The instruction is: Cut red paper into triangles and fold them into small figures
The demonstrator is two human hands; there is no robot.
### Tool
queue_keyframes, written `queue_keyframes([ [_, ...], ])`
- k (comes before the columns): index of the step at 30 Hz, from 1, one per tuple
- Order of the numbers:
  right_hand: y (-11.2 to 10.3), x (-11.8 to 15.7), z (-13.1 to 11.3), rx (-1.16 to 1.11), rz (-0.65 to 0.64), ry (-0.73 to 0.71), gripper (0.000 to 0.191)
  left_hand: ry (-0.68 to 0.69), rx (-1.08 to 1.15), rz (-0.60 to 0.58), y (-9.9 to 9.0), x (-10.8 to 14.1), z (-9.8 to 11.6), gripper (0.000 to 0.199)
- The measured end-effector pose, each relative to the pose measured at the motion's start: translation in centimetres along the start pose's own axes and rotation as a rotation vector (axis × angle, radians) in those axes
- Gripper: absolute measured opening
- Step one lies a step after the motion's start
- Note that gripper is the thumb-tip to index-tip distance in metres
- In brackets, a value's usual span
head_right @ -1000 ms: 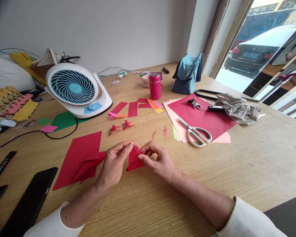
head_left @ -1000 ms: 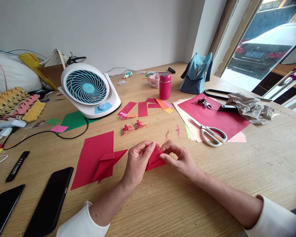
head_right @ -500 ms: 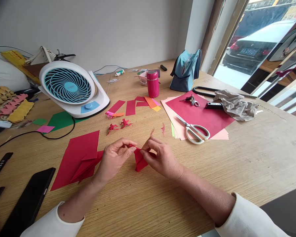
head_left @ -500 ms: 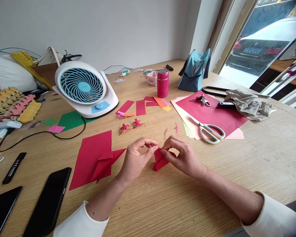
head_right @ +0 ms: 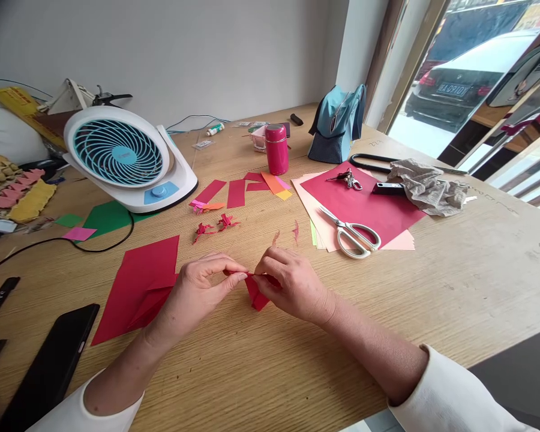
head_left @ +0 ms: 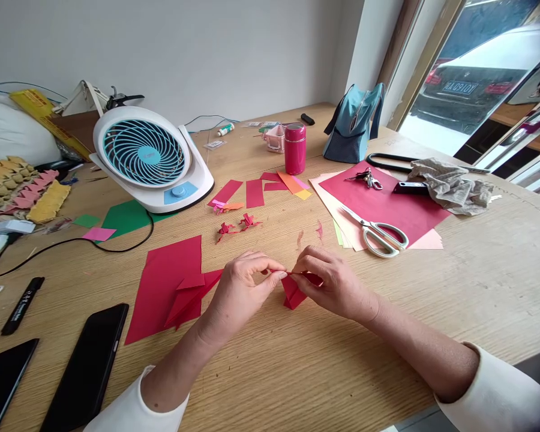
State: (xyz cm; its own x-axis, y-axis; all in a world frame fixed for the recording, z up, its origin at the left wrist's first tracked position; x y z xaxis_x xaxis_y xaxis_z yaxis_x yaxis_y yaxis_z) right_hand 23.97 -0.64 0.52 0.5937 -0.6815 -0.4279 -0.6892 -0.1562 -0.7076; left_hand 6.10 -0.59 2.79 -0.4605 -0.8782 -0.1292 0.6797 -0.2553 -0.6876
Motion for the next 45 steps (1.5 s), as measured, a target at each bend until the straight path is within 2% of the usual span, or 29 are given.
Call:
queue_keyframes([
  [3,0.1,0.0,0.2,-0.031,0.013,0.014,0.009,-0.106,0.095,0.021,0.0,0.1,-0.1,0.004],
  [6,0.3,0.1,0.4,-0.082,0.023,0.027,0.009,-0.150,0.139,0.036,0.0,0.1,-0.1,0.007],
  [14,0.5,0.3,0.7,-0.230,0.023,0.074,0.009,-0.122,0.179,0.061,-0.2,0.1,0.2,0.007],
  [30,0.5,0.3,0.8,-0.281,0.046,0.092,0.010,-0.131,0.191,0.038,-0.1,0.3,-0.1,0.009],
  [34,0.2,0.1,0.8,-0.352,0.039,0.155,0.010,-0.129,0.278,0.062,-0.4,0.1,-0.3,0.011],
  [39,0.0,0.0,1.4,-0.532,0.097,0.277,0.017,-0.126,0.392,0.135,-0.6,-0.2,-0.6,0.011],
  [42,0.4,0.0,1.8,-0.628,0.116,0.308,0.018,-0.113,0.392,0.128,-0.4,-0.3,-0.9,0.012],
  [45,0.3,0.2,1.8,-0.592,0.132,0.286,0.017,-0.095,0.327,0.088,-0.3,-0.2,-0.8,0.014],
])
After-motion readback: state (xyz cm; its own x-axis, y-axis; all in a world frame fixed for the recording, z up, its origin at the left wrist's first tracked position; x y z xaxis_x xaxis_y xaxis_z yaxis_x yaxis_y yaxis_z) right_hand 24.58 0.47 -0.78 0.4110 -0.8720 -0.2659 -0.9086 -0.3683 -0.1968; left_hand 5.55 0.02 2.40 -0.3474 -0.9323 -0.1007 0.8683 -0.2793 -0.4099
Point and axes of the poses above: each hand's wrist, its own x-axis away from the middle knuckle, its own y-axis out of the palm, z = x × y, the point moved 3 cm from there along -x, towards the middle knuckle, and after that the axes turned 10 degrees about -z, right-handed, at the moved point
